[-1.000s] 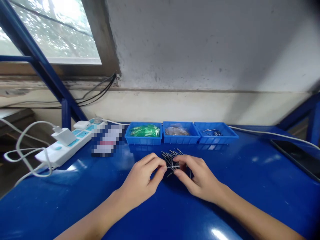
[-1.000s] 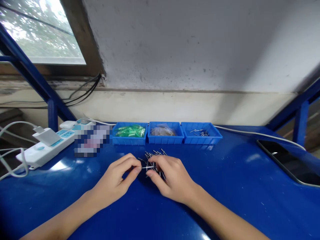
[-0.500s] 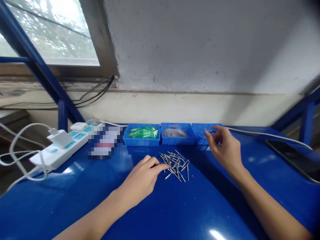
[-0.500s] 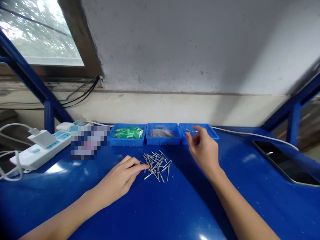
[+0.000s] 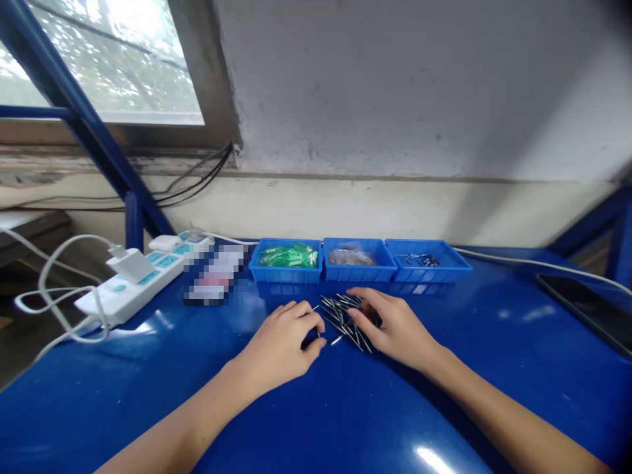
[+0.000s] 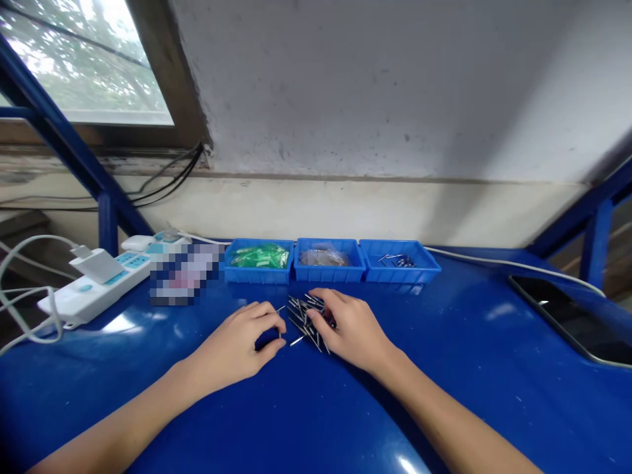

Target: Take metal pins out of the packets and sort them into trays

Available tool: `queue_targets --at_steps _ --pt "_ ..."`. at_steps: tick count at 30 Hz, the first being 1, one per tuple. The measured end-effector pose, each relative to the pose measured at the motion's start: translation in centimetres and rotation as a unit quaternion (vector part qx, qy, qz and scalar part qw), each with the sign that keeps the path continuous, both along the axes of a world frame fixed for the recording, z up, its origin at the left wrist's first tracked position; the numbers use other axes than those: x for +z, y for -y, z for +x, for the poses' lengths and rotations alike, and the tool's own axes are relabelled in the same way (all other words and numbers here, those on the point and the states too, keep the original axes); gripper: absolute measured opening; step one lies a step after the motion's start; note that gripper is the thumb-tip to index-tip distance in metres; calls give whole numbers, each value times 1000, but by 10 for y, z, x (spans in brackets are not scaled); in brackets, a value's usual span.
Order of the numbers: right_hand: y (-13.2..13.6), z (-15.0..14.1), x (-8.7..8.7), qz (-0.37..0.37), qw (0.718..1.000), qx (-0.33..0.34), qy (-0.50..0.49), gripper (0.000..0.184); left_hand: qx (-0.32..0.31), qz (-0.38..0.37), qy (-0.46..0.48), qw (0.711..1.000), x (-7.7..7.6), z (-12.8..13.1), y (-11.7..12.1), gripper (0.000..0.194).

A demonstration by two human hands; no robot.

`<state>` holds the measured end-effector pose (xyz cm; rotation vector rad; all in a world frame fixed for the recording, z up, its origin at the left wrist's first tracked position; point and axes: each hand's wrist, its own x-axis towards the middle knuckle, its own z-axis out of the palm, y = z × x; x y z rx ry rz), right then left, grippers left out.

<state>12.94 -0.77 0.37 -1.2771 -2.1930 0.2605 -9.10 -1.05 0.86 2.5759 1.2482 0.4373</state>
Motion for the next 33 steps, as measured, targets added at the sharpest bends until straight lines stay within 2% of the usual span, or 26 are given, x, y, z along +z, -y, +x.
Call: queue_targets --at_steps 3,8,13,16,21,25,29,33 --pt "0 3 1 1 1000 8 -2 26 8 -2 -1 1000 0 -2 0 5" --pt "0 6 4 6 1000 9 -12 24 26 -12 9 1000 -9 -3 -2 22" --pt "5 -2 2 45 996 79 -12 24 38 -70 108 991 -7 1 1 19" --pt "10 -9 1 69 990 124 18 14 19 -123 152 980 -2 6 5 15" --pt "14 -13 -2 70 991 113 14 14 -4 -174 212 962 -3 8 7 14" --pt "13 -12 -7 63 995 84 -4 18 13 -136 223 965 -3 8 7 17" --pt "12 -11 -6 52 995 80 -14 22 26 -103 208 972 -3 9 6 3" --pt "13 -11 0 49 995 87 -27 17 25 -75 211 974 -2 8 4 13"
